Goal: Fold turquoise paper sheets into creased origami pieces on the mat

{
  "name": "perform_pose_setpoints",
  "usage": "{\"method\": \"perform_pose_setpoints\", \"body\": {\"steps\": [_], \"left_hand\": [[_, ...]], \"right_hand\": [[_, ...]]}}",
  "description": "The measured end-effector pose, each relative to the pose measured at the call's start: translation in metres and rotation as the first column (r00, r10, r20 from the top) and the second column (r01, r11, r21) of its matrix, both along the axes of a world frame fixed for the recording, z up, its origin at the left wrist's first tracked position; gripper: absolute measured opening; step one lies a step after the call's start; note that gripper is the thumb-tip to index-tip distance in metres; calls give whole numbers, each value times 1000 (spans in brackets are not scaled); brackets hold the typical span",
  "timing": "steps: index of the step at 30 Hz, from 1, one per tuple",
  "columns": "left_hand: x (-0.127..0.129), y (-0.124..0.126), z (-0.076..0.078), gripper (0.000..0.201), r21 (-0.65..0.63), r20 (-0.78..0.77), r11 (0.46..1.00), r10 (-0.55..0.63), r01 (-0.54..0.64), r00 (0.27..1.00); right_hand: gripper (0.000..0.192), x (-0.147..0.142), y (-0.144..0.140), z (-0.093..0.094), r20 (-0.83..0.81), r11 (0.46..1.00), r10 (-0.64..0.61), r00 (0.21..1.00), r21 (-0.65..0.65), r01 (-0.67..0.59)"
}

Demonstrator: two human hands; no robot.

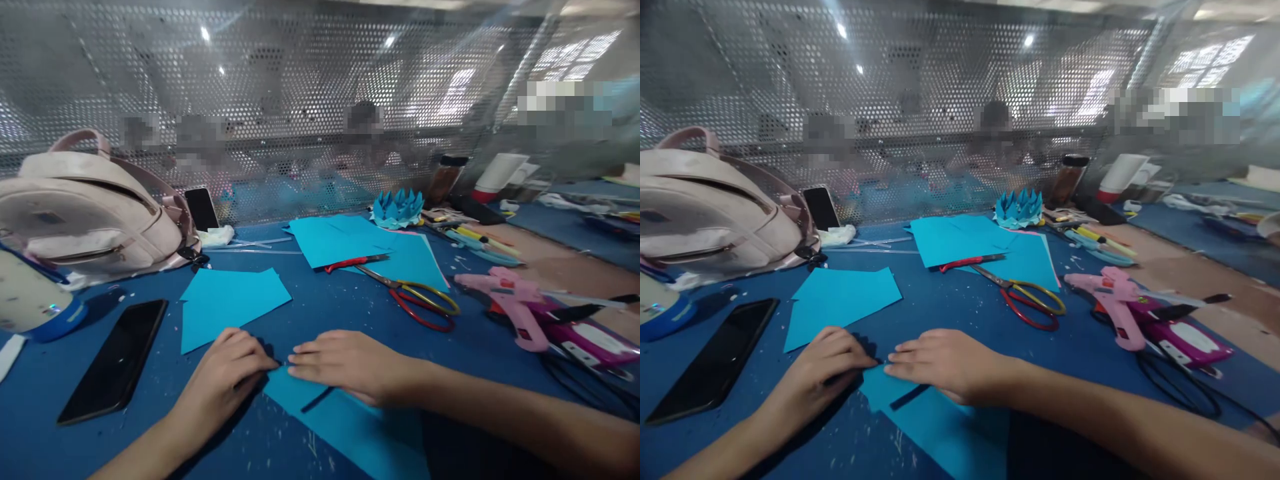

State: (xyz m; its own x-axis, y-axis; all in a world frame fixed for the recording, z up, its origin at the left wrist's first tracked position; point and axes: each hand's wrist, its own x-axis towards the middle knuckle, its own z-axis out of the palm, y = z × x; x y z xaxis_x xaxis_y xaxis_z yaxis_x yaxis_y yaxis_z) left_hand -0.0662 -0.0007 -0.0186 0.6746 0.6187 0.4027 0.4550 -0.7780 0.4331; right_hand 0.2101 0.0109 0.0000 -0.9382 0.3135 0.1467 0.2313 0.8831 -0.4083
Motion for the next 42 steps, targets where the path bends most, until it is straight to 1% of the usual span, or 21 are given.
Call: {"method": "perform_pose_setpoints", "body": {"steps": [3,5,7,9,11,13,14,16,18,19,23,27,29,31,33,36,39,42], "left_hand": [[0,0,1,19,16,-15,999,28,-28,999],[1,-1,3,19,20,-26,999,31,-31,999],[2,-1,6,22,11,-9,1000,18,-18,1000],[4,-1,7,23,-41,47,999,4,-2,999],[4,0,6,25,-125,124,992,17,-2,992],[5,1,3,26,-203,167,979,52,-18,984],[6,2,1,25,-229,171,973,64,-23,983],[7,3,-1,20,-258,141,966,69,-30,988],[7,5,-2,15,-242,91,970,63,-39,994],[6,5,-2,15,-221,65,974,62,-46,996],[5,7,2,12,-159,14,986,60,-57,998],[2,5,6,14,-92,-19,995,27,-28,999],[-2,5,8,21,-48,-93,999,-30,26,995],[-6,6,10,28,-4,-176,993,-116,117,978],[-11,8,11,33,47,-215,977,-191,206,958],[-16,10,9,35,130,-214,953,-242,273,946],[-15,9,5,33,225,-147,939,-231,260,962],[-13,6,5,33,256,-88,937,-222,237,971]], "right_hand": [[68,3,4,-2,29,997,-53,998,-49,54],[69,4,6,-1,41,996,-56,998,-74,59],[63,4,6,1,16,989,-71,997,-128,73],[48,4,5,3,-48,966,-137,989,-226,123],[33,3,2,5,-141,923,-229,963,-345,169],[30,1,1,3,-208,890,-305,929,-409,201],[30,0,1,2,-219,883,-341,914,-409,231],[27,-1,3,-2,-208,880,-397,894,-362,306],[23,-1,6,-6,-191,884,-414,890,-317,343],[25,-1,7,-8,-181,894,-397,900,-300,334],[38,4,7,-19,-119,955,-247,962,-196,221],[42,9,4,-27,-128,974,-222,967,-65,215],[42,10,0,-24,-120,985,-168,979,12,170],[40,8,-4,-16,-78,994,-71,994,73,76],[35,5,-8,-7,-41,993,11,999,120,-6],[31,0,-11,1,-38,990,41,998,138,-35],[30,-3,-12,1,-52,990,60,997,131,-53],[28,-4,-10,-1,-53,990,104,993,99,-99]]}}
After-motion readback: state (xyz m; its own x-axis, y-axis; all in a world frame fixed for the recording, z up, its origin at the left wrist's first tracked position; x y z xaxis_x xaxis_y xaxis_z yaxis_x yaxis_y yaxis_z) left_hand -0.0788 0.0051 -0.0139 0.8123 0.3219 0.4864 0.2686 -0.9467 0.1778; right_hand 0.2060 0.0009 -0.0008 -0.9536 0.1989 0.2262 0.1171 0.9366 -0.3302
